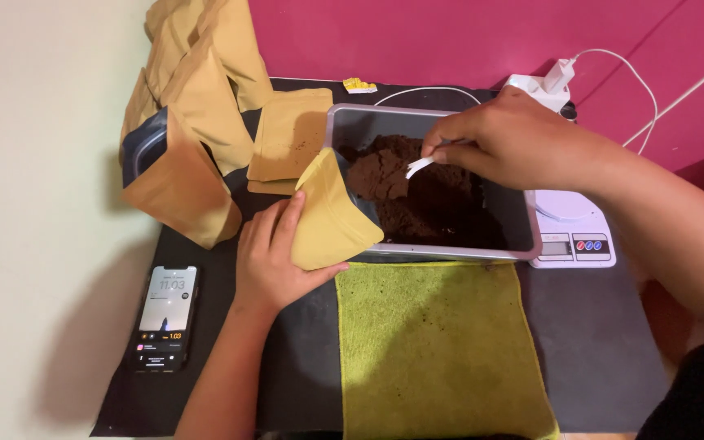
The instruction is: Filling and weighing coffee bags with ground coffee using a spoon and a digital scale.
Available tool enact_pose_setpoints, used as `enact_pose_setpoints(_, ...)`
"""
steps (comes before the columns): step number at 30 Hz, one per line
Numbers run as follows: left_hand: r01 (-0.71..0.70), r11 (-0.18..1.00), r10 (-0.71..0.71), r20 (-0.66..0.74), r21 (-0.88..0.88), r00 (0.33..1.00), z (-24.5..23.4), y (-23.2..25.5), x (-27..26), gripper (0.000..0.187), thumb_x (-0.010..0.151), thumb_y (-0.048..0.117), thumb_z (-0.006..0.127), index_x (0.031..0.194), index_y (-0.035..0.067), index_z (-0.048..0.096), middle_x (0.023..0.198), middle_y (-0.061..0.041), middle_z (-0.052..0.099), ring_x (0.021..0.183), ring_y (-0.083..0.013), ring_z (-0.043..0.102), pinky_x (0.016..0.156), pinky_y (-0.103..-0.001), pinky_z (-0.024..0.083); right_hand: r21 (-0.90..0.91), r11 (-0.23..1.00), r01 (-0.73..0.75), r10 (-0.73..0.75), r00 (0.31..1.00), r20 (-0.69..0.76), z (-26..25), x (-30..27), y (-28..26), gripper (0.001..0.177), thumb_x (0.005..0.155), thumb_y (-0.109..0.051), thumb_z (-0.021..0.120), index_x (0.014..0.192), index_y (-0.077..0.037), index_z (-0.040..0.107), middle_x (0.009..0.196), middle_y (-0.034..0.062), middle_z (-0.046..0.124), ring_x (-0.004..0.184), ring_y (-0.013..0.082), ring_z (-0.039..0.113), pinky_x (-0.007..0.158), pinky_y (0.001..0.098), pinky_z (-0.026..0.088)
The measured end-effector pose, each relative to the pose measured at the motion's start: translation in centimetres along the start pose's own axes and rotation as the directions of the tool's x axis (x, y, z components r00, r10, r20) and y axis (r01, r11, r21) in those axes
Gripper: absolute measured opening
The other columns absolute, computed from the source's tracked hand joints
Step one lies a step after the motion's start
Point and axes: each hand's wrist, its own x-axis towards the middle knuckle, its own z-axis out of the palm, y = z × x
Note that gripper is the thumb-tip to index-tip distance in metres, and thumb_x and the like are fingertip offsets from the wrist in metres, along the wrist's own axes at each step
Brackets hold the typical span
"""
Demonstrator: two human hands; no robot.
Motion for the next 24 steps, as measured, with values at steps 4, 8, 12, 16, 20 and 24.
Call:
enact_pose_setpoints(4,0.006,1.000,-0.006,-0.009,0.012,1.000,0.3,-0.1,-0.2,0.116,0.063,0.079,0.090,0.145,0.005,0.055,0.122,-0.012,0.064,0.108,-0.0278,0.064,0.088,-0.045,0.054,-0.033,0.999,-0.008,0.009,0.999,0.041,-0.2,1.1,-1.5,0.017,0.098,-0.023,0.063,0.110,-0.021,0.076,0.091,-0.0056,0.082,0.069,0.0179,0.076,0.065,0.0338,0.051)
enact_pose_setpoints(8,0.002,1.000,-0.003,-0.024,-0.026,1.000,0.7,-0.5,-0.5,0.119,0.067,0.078,0.090,0.148,0.001,0.047,0.127,-0.015,0.064,0.111,-0.0305,0.066,0.093,-0.047,0.054,-0.230,0.973,-0.001,0.010,0.999,0.040,0.2,1.8,-2.4,0.016,0.100,-0.025,0.059,0.103,-0.026,0.074,0.081,-0.0055,0.079,0.078,0.0252,0.074,0.077,0.0450,0.051)
enact_pose_setpoints(12,0.022,0.999,-0.025,-0.058,-0.040,0.998,1.8,-1.1,-1.5,0.127,0.066,0.075,0.093,0.150,-0.003,0.039,0.129,-0.018,0.063,0.113,-0.0335,0.066,0.097,-0.049,0.054,-0.407,0.912,-0.047,0.068,0.997,0.036,0.8,2.3,-3.5,0.021,0.102,-0.028,0.050,0.095,-0.031,0.070,0.071,-0.0042,0.073,0.071,0.0302,0.070,0.078,0.0510,0.046)
enact_pose_setpoints(16,0.083,0.995,-0.086,-0.051,-0.054,0.995,2.5,-1.3,-2.8,0.132,0.063,0.073,0.096,0.156,0.002,0.035,0.135,-0.018,0.060,0.118,-0.0372,0.065,0.104,-0.048,0.055,-0.453,0.891,0.037,-0.096,0.990,-0.106,2.6,2.5,-5.1,0.020,0.099,-0.025,0.056,0.092,-0.030,0.074,0.074,-0.0063,0.074,0.063,0.0279,0.071,0.071,0.0522,0.052)
enact_pose_setpoints(20,0.208,0.963,-0.221,-0.065,-0.170,0.973,3.4,-1.3,-4.1,0.137,0.051,0.069,0.097,0.148,-0.007,0.037,0.130,-0.024,0.057,0.119,-0.0412,0.062,0.108,-0.049,0.049,-0.584,0.793,0.175,-0.391,0.881,-0.267,5.3,1.5,-7.0,0.012,0.089,-0.018,0.073,0.101,-0.019,0.073,0.073,-0.0034,0.065,0.057,0.0192,0.061,0.063,0.0375,0.046)
enact_pose_setpoints(24,0.230,0.902,-0.272,-0.068,-0.365,0.960,3.8,-1.1,-4.3,0.145,0.044,0.053,0.103,0.151,-0.007,0.025,0.130,-0.025,0.056,0.117,-0.0378,0.062,0.110,-0.047,0.047,-0.627,0.734,0.262,-0.580,0.722,-0.377,6.0,0.1,-8.0,0.008,0.100,-0.005,0.069,0.107,-0.004,0.072,0.087,0.0046,0.067,0.064,0.0178,0.057,0.064,0.0315,0.038)
